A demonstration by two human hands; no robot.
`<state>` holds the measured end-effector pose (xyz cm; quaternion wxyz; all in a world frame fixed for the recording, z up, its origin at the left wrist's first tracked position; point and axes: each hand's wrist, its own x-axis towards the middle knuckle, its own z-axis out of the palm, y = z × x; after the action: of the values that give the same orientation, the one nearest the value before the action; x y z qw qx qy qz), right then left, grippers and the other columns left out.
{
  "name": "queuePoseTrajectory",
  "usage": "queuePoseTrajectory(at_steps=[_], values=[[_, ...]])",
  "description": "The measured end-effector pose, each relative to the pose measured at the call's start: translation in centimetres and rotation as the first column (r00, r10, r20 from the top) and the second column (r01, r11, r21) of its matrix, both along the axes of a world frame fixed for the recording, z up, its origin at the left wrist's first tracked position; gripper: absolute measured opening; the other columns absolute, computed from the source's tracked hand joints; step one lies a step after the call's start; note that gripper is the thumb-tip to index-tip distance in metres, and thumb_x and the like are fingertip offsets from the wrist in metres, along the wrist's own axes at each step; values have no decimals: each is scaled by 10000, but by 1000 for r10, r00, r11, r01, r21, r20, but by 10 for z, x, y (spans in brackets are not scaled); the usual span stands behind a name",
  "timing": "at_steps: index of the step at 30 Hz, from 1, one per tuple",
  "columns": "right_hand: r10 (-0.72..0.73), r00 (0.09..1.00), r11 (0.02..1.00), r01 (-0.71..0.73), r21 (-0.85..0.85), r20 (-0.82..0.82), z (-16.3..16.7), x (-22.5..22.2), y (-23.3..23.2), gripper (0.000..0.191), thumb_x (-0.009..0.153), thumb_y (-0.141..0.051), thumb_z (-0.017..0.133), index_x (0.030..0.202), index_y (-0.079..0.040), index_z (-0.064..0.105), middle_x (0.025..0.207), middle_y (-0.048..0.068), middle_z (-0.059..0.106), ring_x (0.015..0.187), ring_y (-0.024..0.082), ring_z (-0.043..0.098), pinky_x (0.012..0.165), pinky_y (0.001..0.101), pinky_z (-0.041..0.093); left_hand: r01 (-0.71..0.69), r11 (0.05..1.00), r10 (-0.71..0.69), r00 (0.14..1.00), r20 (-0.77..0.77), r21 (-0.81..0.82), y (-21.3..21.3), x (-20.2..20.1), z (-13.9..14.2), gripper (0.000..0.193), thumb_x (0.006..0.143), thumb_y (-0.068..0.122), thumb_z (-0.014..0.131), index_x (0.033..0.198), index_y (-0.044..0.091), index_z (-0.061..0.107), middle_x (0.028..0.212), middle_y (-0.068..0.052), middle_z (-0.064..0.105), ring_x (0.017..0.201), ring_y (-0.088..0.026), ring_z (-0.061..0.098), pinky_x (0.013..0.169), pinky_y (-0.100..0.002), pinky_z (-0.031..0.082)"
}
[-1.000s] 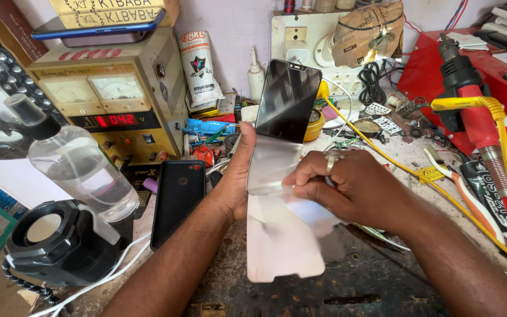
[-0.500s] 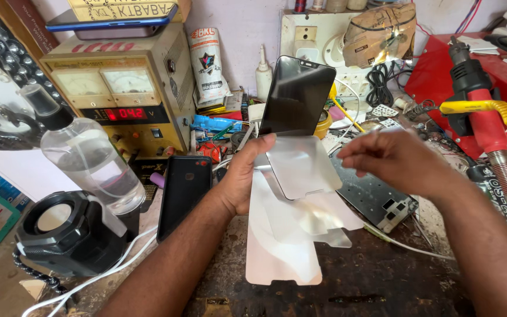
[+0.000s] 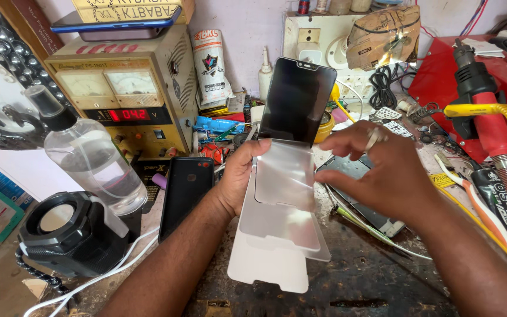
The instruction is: The person removes protective films from a smartphone display assembly. They peel off a blue backing film from the rear, then remove a white front protective film, and finally detach a thin orange ribbon cable from the display edge.
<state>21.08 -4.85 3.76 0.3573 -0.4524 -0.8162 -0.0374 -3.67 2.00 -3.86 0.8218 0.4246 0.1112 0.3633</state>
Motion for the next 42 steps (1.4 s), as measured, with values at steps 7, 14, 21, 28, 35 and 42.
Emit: queuePoseTrajectory(at_steps=[7, 14, 21, 28, 35, 42], values=[[214, 976, 945, -215, 247, 29, -13, -20, -10, 331, 788, -116, 828, 1110, -184, 797, 1100, 46, 747, 1006, 224, 713, 899, 332, 561, -62, 996, 62, 998, 7, 71, 1, 10, -14, 780, 989, 704, 459, 1259, -4, 645, 1158, -181, 702, 1019, -276, 707, 923, -441, 588], [254, 938, 967, -251, 44, -234, -16, -24, -16, 299, 753, -38, 791, 1043, -107, 774, 1198, 30, 776, 1090, 173, 754, 946, 325, 585, -175, 980, 183, 979, -87, 97, -3, 18, -3, 1074, 842, 883, 386, 1410, -15, 542, 1267, -195, 677, 1118, -260, 690, 967, -434, 576], [351, 932, 928, -333, 167, -92, -10, -27, -19, 329, 709, -49, 783, 1028, -129, 775, 1459, 131, 628, 1398, 316, 542, 1103, 442, 464, -166, 972, 183, 979, -93, 163, -15, 21, 9, 1004, 814, 834, 466, 1515, 118, 429, 1373, -184, 590, 1207, -291, 618, 1010, -519, 521], [526, 850, 847, -522, 96, -22, -9, -22, -19, 281, 766, -166, 848, 1040, -187, 789, 1472, 108, 621, 1459, 321, 499, 1137, 443, 463, -165, 980, 154, 983, 101, 108, -14, 11, 19, 944, 911, 838, 432, 1460, 75, 524, 1254, -187, 640, 1095, -292, 674, 938, -495, 573], [575, 811, 809, -583, -78, -106, -18, -22, -17, 271, 783, -108, 844, 1047, -163, 811, 1214, 28, 785, 1231, 223, 726, 1131, 430, 514, -219, 968, 214, 976, 52, 126, -8, 9, 17, 1011, 893, 864, 388, 1326, -22, 611, 1180, -190, 701, 1088, -301, 692, 978, -488, 583], [575, 816, 812, -578, -77, -56, -17, -21, -17, 286, 738, -78, 848, 1014, -151, 818, 1189, 40, 791, 1219, 235, 722, 1032, 409, 543, -254, 955, 254, 967, 15, 155, -7, 7, 16, 1007, 841, 861, 384, 1358, 24, 595, 1180, -180, 698, 1101, -300, 687, 968, -491, 584]])
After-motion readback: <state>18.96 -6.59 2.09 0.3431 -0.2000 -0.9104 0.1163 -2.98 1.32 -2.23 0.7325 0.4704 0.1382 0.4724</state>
